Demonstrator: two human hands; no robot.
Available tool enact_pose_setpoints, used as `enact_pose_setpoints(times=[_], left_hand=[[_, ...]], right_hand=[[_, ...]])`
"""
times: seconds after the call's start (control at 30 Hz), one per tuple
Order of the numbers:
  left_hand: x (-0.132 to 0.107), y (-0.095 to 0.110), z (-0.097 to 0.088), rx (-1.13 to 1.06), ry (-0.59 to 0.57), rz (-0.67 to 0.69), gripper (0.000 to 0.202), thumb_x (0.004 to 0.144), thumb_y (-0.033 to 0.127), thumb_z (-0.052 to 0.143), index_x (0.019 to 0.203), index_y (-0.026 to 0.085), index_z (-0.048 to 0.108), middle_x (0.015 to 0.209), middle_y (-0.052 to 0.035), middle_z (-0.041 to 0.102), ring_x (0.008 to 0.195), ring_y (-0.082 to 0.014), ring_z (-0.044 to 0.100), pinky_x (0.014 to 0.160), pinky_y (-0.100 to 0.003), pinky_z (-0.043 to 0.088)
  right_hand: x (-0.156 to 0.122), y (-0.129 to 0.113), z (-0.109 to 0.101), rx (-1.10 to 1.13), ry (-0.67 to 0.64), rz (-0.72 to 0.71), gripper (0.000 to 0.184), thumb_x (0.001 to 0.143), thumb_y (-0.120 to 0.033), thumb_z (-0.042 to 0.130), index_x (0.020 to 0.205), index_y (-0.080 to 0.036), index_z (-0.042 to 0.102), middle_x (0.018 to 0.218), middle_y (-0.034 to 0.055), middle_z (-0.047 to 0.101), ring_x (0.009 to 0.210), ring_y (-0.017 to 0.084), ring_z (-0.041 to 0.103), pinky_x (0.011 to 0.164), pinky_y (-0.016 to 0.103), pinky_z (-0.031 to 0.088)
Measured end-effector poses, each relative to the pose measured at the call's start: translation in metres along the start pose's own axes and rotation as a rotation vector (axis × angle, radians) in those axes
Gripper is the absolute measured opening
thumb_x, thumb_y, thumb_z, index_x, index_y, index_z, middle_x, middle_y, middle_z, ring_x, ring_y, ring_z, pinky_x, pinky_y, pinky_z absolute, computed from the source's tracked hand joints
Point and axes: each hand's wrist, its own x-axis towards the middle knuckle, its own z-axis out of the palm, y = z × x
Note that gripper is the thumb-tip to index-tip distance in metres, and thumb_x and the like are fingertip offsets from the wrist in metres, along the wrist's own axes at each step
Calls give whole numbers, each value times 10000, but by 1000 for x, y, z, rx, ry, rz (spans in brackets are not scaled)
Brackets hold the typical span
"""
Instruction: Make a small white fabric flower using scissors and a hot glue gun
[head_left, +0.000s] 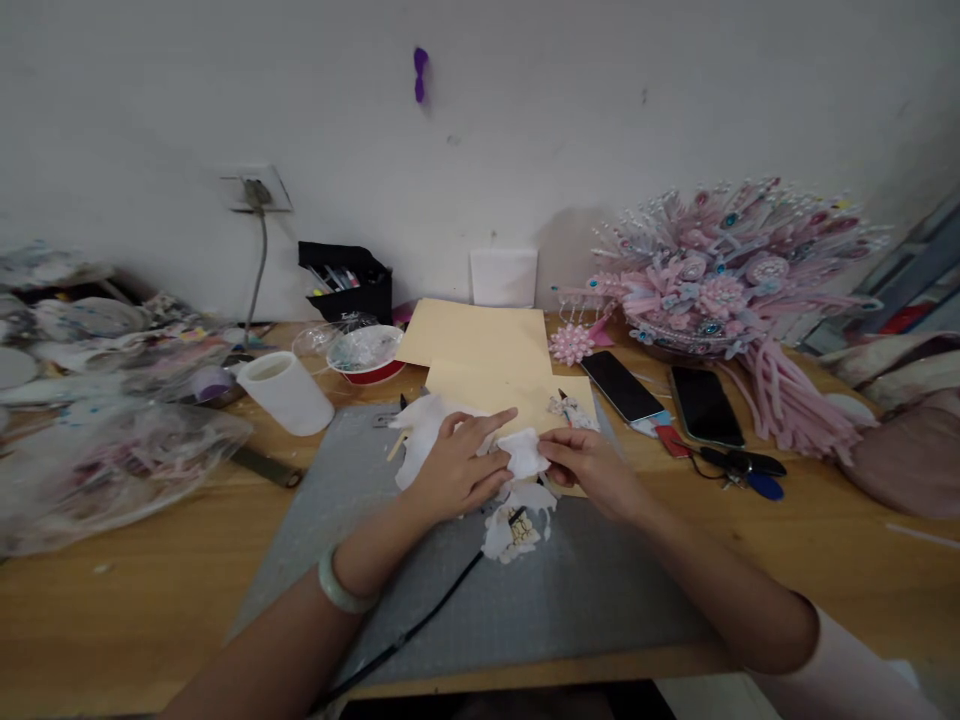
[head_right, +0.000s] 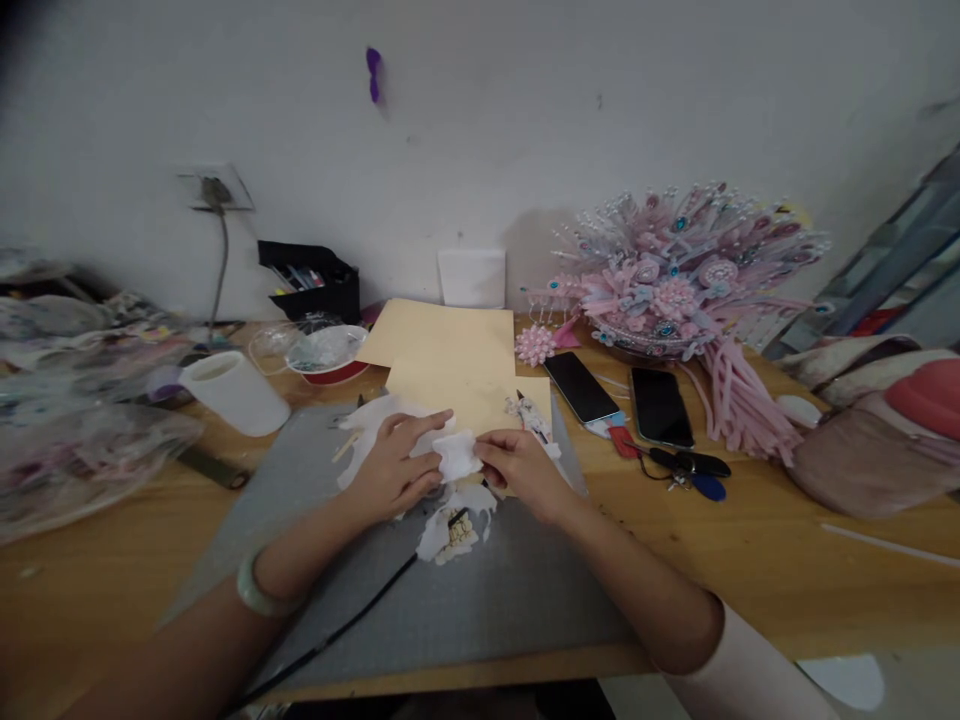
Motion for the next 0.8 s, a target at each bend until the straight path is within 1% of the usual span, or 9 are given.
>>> enact_pose_setpoints(times=[0.07,0.17,0.3,0.4,0.47,0.57,0.67,0.8], left_hand=[[1,2,1,50,-13,-33,265,846,305,368,803,167,590,1279,-148,436,1002,-227,490,837,-423,292],[1,3,2,58,17,-51,265,847,329,370,812,162,572,1246,-157,462,1015,-226,483,838,-414,301],[-1,2,1,-79,45,57,285,862,314,329,859,165,572,1234,-164,454,1064,-212,450,836,-376,332],[0,0,-2,-135,11,134,281,853,323,346,893,189,589,1281,-153,409,1075,-220,442,847,-376,337],[1,-1,-5,-104,-34,165,242,836,335,395,868,219,604,1308,-126,395,1061,-222,455,859,-386,328],[4,-2,-7,5,-79,181,195,808,368,463,804,242,612,1315,-94,409,1029,-222,477,864,-399,315],[5,-2,-7,83,-78,202,199,795,404,481,765,248,600,1286,-64,456,1012,-208,491,871,-395,305],[4,2,-5,164,-42,231,181,793,405,490,750,256,582,1242,-32,510,1005,-197,508,886,-399,278]], right_hand=[[0,-1,0,9,27,-5,213,632,-342,610,645,-131,588,438,-57,445,388,47,346,404,212,196],[1,0,1,38,58,-11,214,627,-345,616,625,-134,578,437,-58,449,385,47,351,400,212,195],[2,2,2,64,35,28,210,624,-340,628,629,-135,583,438,-58,450,385,46,358,403,208,201],[1,2,3,79,15,61,224,606,-346,645,644,-132,589,466,-52,469,390,43,359,408,205,208],[0,1,3,71,-7,65,238,599,-359,650,633,-133,584,473,-52,466,392,42,351,410,205,211],[-1,-1,2,35,-31,44,254,607,-380,643,613,-136,576,464,-53,453,391,43,340,411,208,212],[-2,-3,1,-2,-47,29,261,628,-391,627,633,-132,589,444,-54,444,388,47,333,411,213,213],[-2,-3,1,19,-61,25,241,656,-371,614,648,-132,588,439,-60,436,392,44,326,409,210,201]])
